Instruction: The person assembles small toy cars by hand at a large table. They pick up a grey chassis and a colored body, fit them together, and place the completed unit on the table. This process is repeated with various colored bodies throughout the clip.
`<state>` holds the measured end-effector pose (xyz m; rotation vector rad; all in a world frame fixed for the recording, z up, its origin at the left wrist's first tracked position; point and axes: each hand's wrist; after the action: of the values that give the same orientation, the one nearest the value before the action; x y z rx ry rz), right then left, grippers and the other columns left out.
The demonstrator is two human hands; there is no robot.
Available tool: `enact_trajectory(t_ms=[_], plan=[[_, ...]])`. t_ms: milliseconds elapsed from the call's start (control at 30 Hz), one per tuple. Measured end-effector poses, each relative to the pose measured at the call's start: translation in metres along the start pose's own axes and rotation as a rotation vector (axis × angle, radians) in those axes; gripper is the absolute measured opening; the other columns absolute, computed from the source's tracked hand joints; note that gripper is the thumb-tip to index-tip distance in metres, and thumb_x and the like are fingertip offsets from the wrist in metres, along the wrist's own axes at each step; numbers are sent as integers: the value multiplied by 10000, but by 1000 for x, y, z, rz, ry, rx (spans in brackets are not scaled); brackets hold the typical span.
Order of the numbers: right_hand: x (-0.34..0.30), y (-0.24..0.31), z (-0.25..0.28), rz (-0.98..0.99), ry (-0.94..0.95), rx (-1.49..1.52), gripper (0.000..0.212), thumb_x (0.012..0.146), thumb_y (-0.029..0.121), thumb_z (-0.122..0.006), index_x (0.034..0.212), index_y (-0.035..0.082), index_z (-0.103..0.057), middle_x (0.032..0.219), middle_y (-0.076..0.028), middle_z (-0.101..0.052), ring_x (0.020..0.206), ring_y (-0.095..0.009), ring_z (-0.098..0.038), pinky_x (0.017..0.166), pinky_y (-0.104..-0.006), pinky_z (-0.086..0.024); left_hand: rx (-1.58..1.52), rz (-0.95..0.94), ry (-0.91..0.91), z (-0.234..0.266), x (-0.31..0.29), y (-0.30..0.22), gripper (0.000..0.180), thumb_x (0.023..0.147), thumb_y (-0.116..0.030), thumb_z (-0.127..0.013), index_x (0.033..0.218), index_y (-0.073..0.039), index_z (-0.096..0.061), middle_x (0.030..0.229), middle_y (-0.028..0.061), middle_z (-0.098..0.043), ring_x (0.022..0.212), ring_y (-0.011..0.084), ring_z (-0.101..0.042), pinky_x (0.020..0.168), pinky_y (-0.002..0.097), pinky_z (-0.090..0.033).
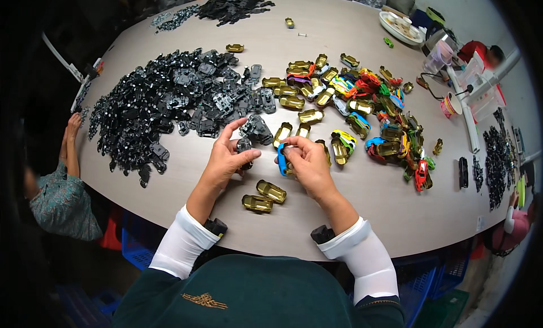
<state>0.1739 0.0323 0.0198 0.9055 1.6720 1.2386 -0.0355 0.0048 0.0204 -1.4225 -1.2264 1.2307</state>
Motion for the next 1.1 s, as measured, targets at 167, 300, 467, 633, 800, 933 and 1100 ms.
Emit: enact_trajectory(t_ms=[167,300,467,633,800,933,1100], plan=[[-2,2,0,-144,97,169,232,929,68,-557,1149,-8,-561,715,42,-531,457,-6,-356,394,-195,-268,-11,-7,-21,3,4,11,304,860,-166,-709,1120,-42,-611,779,-19,-593,553,19,-514,404,187,-427],[-4,2,-6,-142,99,140,259,930,77,-565,1173,-10,-557,729,32,-521,466,-11,-378,399,-192,-288,75,-56,125,-4,2,18,271,847,-150,-718,1084,-59,-624,762,-42,-603,515,1,-485,412,178,-423],[-6,0,-9,-125,176,269,291,911,85,-610,1180,-13,-560,776,13,-559,474,-10,-393,408,-177,-302,65,-26,106,-7,1,17,222,868,-110,-674,1068,-37,-610,773,-21,-626,546,2,-538,417,176,-421],[-9,9,-14,-164,223,158,328,870,58,-661,1174,-15,-563,851,1,-613,481,-2,-402,407,-164,-288,35,-52,114,-4,3,26,249,849,-106,-689,1067,-31,-595,786,-16,-626,561,12,-540,436,174,-418],[-7,3,-14,-150,192,85,357,873,58,-651,1211,1,-552,890,1,-622,486,7,-397,404,-161,-274,25,-101,115,-7,2,22,253,828,-95,-704,1032,-30,-570,835,-14,-613,640,14,-550,514,169,-439],[-8,1,-21,177,115,-176,466,881,105,-665,1318,44,-513,865,-14,-637,564,5,-458,459,-171,-343,-15,-23,93,-6,-2,18,276,825,-83,-697,1053,-40,-549,860,-13,-618,653,10,-554,524,163,-442],[-10,-2,-26,263,137,-328,352,894,69,-621,1243,33,-594,963,-68,-673,801,-59,-609,654,-206,-495,-92,-58,97,-8,-1,19,282,864,-101,-654,1116,-57,-536,862,-5,-622,621,6,-553,470,149,-424]])
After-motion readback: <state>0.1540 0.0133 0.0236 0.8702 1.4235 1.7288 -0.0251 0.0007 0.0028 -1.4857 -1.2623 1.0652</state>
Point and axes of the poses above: each hand's wrist, its own x-axis towards the middle knuckle, its own z-axis out of the back of the hand, y = z × x
